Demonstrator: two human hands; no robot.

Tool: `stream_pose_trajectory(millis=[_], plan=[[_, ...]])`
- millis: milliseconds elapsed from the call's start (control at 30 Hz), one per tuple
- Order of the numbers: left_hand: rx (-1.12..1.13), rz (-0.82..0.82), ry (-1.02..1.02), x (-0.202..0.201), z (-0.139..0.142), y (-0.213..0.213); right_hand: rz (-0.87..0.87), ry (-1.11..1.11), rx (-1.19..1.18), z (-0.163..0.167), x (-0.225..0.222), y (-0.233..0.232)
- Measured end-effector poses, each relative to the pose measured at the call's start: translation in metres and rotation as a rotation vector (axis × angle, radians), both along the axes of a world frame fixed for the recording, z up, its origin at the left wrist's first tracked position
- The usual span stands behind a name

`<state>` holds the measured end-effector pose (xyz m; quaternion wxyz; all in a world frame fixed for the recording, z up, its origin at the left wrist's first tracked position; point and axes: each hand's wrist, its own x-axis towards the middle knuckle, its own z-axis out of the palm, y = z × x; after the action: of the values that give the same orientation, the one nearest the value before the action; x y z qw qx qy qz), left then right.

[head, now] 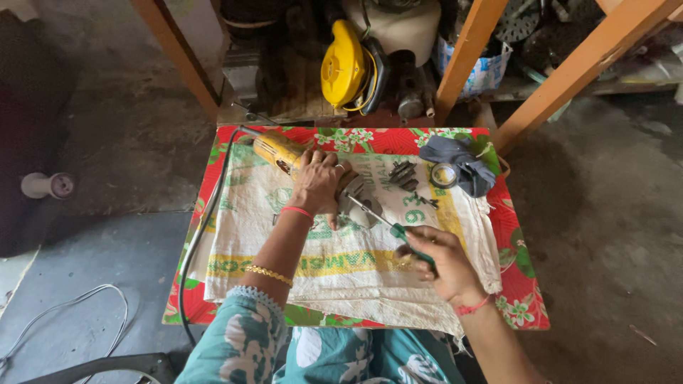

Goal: The person disassembles a yellow electric drill by unscrewing the housing with a screwdriver, removes the internal rotor, and then reassembles the drill by screwing the housing back together.

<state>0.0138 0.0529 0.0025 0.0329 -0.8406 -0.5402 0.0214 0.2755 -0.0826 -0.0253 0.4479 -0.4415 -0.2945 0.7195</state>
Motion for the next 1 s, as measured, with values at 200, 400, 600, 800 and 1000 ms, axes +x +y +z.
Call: stream_pose_trajectory(millis=[200,400,600,800,1000], plan=[[-0.106,0.012,0.036,0.006,0.010,0.003,0.012,0.010,-0.033,0.003,0.001,0.002],[-0.056,-0.057,-0.027,0.003,0.015,-0.003,-0.010,-0.325,0.112,0.007,-0.009,-0.008],[-0.103,-0.049,-0.009,0.004,0.012,0.001,0.037,-0.841,0.662,0.010,-0.017,-0.015],[-0.087,-0.033,-0.002,0.005,0.009,0.004,0.118,-1.039,0.778,0.009,-0.010,-0.005],[-0.101,-0.042,0.025,0.005,0.012,0.006,0.302,-0.440,0.274,0.009,0.008,0.023]])
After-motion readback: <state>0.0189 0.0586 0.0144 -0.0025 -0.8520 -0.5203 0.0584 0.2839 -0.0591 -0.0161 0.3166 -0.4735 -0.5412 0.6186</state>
